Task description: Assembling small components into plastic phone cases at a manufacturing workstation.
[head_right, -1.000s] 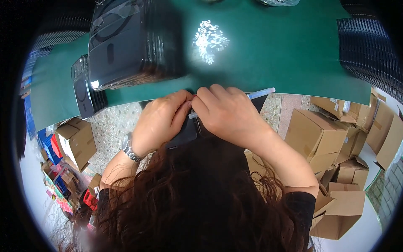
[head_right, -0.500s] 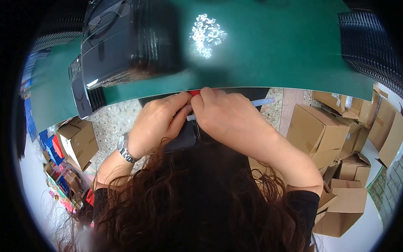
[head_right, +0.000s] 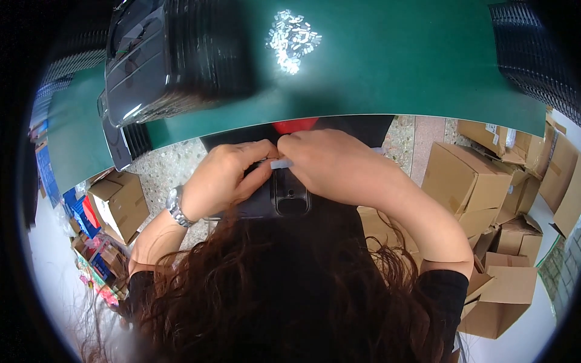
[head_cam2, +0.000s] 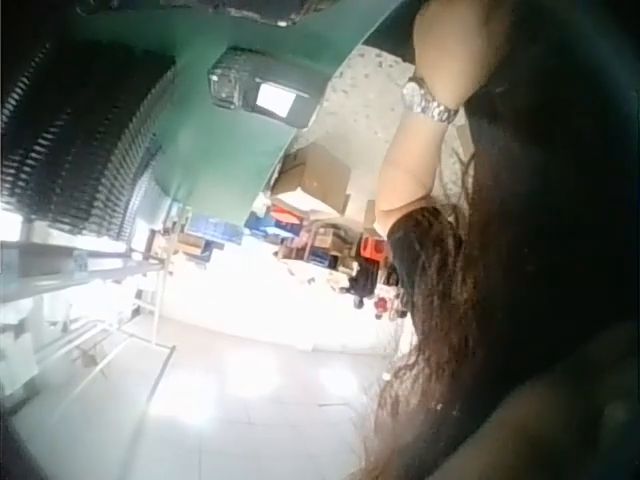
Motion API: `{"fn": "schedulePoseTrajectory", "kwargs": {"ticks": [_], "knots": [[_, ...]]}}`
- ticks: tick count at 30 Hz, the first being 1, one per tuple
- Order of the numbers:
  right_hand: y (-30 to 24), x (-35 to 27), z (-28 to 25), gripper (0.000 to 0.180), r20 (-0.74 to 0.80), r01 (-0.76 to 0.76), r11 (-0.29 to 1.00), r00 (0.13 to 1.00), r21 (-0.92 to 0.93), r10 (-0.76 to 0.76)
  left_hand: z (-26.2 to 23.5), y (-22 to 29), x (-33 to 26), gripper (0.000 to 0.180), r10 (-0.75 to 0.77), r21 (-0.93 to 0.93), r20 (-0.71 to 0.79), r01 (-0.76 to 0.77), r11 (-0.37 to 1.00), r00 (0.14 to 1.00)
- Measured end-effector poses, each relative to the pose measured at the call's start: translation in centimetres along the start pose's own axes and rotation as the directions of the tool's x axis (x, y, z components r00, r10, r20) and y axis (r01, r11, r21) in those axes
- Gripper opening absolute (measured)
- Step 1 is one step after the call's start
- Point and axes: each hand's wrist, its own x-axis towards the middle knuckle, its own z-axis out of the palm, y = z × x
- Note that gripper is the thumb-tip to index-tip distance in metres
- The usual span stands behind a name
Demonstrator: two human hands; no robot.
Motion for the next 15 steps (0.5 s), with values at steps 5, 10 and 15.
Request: {"fn": "schedulePoseTrajectory", "kwargs": {"ticks": [5,10,15], "knots": [[-1.6,-1.3,-0.8,0.03,-0.058,-0.1,0.994,0.994,-0.047,0.098,0.6,0.4,-0.4,0.009,-0.009,0.235,-0.034,0.016,0.972,0.999],[-2.2,-1.0,0.4,0.029,-0.033,-0.059,0.96,0.998,-0.274,0.052,0.3,1.0,-0.4,0.016,0.095,0.343,0.022,-0.096,0.934,0.995],[-1.7,-0.9,1.2,0.015,-0.136,0.003,0.95,0.99,-0.312,-0.048,-0.4,1.8,-0.5,0.023,0.096,0.377,0.022,-0.097,0.921,0.995]]}}
